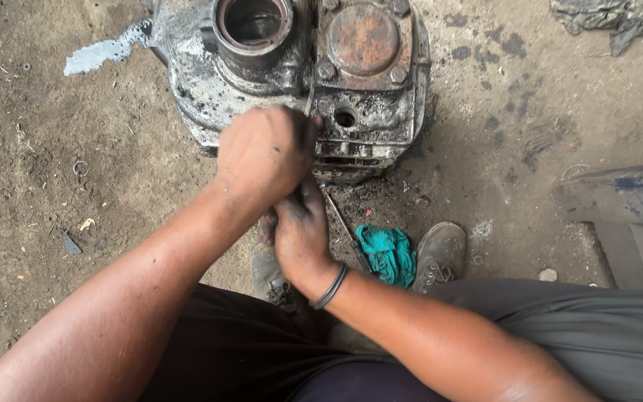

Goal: The person uses a metal scraper to remove grime and rust from the surface of a dirty engine block. They scrape the top surface and the edges of a circular opening, occasionally wiping the tool on a rag.

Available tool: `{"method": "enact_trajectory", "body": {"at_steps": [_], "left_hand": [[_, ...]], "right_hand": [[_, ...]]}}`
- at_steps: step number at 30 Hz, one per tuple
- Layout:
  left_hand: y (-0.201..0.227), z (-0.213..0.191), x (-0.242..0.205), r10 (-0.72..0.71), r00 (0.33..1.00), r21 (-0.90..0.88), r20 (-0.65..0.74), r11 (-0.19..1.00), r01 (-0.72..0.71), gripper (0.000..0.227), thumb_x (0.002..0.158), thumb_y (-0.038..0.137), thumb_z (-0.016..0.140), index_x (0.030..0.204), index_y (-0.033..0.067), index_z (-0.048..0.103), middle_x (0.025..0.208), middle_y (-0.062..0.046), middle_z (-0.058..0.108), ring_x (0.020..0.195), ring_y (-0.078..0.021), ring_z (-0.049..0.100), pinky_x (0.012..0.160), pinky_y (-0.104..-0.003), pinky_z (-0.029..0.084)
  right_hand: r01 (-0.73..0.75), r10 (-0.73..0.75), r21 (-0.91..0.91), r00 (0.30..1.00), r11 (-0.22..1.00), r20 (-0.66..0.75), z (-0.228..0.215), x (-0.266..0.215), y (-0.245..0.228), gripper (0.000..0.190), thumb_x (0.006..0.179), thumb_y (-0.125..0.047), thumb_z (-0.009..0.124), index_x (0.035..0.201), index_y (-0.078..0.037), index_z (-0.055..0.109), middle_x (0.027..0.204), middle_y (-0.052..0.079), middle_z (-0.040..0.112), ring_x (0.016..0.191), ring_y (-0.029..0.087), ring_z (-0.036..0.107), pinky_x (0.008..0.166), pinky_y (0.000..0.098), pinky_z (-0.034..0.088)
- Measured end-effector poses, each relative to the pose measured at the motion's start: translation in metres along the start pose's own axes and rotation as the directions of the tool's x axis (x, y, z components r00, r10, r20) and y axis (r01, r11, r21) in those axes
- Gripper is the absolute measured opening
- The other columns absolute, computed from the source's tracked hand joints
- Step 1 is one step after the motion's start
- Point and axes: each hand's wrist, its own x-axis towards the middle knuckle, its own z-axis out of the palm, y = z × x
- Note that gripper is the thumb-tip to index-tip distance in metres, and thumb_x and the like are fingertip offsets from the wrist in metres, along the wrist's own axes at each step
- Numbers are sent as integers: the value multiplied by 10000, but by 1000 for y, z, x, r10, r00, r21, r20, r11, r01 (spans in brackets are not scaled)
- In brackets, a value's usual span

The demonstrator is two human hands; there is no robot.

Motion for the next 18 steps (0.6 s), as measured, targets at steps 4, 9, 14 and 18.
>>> {"method": "enact_trajectory", "body": {"at_steps": [4, 9, 14, 18], "left_hand": [[-6, 0, 9, 94, 977, 70, -191, 994, -82, 484, 1049, 407, 562, 779, 40, 729, 714, -234, 696, 655, -440, 689, 585, -530, 539], [-2, 1, 19, 76, 986, 19, -151, 997, -74, 463, 1018, 399, 577, 756, 50, 733, 715, -243, 694, 697, -460, 685, 615, -543, 544], [-3, 1, 24, 79, 996, 1, -51, 997, -79, 465, 1029, 412, 564, 793, 53, 741, 745, -240, 695, 725, -457, 692, 637, -540, 557], [2, 0, 28, 50, 998, 59, -33, 997, -48, 444, 1004, 421, 566, 804, 73, 756, 745, -229, 704, 719, -445, 700, 626, -541, 553]], "right_hand": [[106, -103, -25, 990, 994, 95, -6, 18, -1, 136, 1057, -99, 516, 1176, -33, 526, 667, 13, 511, 495, 107, 461, 435, 271, 392], [-18, 18, 10, 999, 1000, -44, 3, 20, -23, 233, 991, -129, 530, 1222, -104, 546, 644, -4, 495, 456, 85, 429, 387, 246, 364], [-143, 145, 48, 988, 989, -47, -3, 22, -32, 169, 991, -216, 524, 1089, -79, 533, 613, 0, 431, 429, 110, 389, 391, 287, 363], [-342, 346, 115, 938, 933, -15, -10, 29, -36, 229, 1002, -316, 482, 955, -93, 465, 615, 19, 440, 430, 133, 391, 434, 327, 386]]}}
